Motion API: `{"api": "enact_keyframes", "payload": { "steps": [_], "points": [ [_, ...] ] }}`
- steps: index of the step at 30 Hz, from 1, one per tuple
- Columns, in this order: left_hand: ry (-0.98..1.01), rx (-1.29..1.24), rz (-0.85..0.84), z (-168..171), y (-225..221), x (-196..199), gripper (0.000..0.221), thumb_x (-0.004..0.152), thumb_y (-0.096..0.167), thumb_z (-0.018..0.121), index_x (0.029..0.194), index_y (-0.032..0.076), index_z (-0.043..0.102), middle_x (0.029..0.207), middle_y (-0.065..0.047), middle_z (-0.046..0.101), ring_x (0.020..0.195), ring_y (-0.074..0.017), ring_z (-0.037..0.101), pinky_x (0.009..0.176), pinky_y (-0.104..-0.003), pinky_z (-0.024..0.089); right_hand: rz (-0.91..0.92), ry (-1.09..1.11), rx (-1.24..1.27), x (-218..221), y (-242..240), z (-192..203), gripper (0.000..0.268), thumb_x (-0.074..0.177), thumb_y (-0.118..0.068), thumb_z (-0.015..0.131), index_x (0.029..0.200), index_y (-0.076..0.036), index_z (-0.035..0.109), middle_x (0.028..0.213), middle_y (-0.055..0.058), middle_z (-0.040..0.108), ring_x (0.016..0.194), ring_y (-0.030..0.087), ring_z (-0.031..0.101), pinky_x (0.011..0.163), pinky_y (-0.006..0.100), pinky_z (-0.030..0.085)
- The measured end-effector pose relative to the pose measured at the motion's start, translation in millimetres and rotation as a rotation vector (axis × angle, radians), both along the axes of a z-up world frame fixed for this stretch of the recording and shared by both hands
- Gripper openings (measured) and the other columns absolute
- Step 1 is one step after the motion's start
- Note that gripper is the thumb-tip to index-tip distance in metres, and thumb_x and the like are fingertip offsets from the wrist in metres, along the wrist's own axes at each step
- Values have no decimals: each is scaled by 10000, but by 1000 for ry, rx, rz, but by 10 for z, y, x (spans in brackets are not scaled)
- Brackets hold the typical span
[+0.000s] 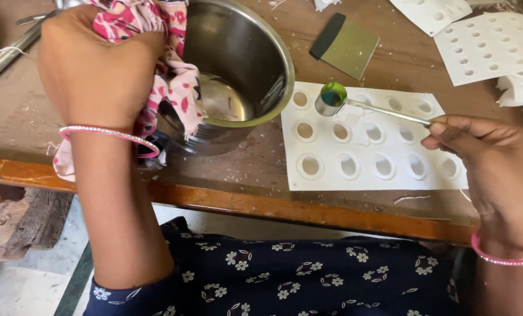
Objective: Pouring a green liquid from a stainless steel pot into circular mold trays using a small ladle.
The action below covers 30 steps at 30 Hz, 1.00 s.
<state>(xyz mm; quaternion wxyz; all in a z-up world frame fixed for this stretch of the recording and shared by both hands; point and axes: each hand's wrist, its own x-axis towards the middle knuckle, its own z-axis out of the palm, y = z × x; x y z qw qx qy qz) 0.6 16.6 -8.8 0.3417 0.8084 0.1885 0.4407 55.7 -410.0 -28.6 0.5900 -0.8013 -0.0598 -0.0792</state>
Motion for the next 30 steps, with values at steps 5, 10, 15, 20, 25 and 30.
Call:
{"api": "enact_keyframes", "payload": {
  "steps": [5,10,15,20,25,30],
  "points": [
    [-51,69,7,-65,95,21,236,673,249,813,749,43,730,730,-148,715,661,-303,707,648,-416,535,-15,32,-52,-147,-77,-120,161,981,19,679,1126,78,714,985,157,735,868,179,706,890,297,565],
    [-21,74,15,-184,244,33,266,680,275,837,750,41,731,705,-149,711,630,-297,699,633,-393,531,-52,64,-115,-308,-91,-98,165,982,24,665,1127,82,719,965,162,736,878,174,701,917,283,558],
    [14,77,-12,-210,277,22,217,695,196,777,805,21,713,753,-122,710,659,-221,690,662,-355,540,-141,61,-117,-385,-227,-126,169,975,28,676,1138,64,707,981,134,732,882,158,695,894,273,555],
    [-43,-108,-199,-151,168,-18,177,784,161,797,887,35,727,826,-37,720,699,-132,685,669,-310,535,-186,22,-123,-423,-378,-108,181,981,29,680,1154,65,715,987,135,731,876,152,687,887,272,549],
    [29,-213,-173,-240,252,137,203,836,198,798,909,29,712,844,-23,710,671,-116,658,624,-310,519,-171,-82,-119,-365,-653,-130,150,1006,36,674,1142,82,716,975,137,729,871,154,690,878,286,570],
    [295,-408,-285,-460,533,318,234,930,322,596,946,130,729,867,-10,702,783,-93,628,701,-257,447,-156,-171,-146,-307,-765,-164,144,1025,45,667,1152,90,720,961,136,726,874,153,693,873,272,570]
  ]
}}
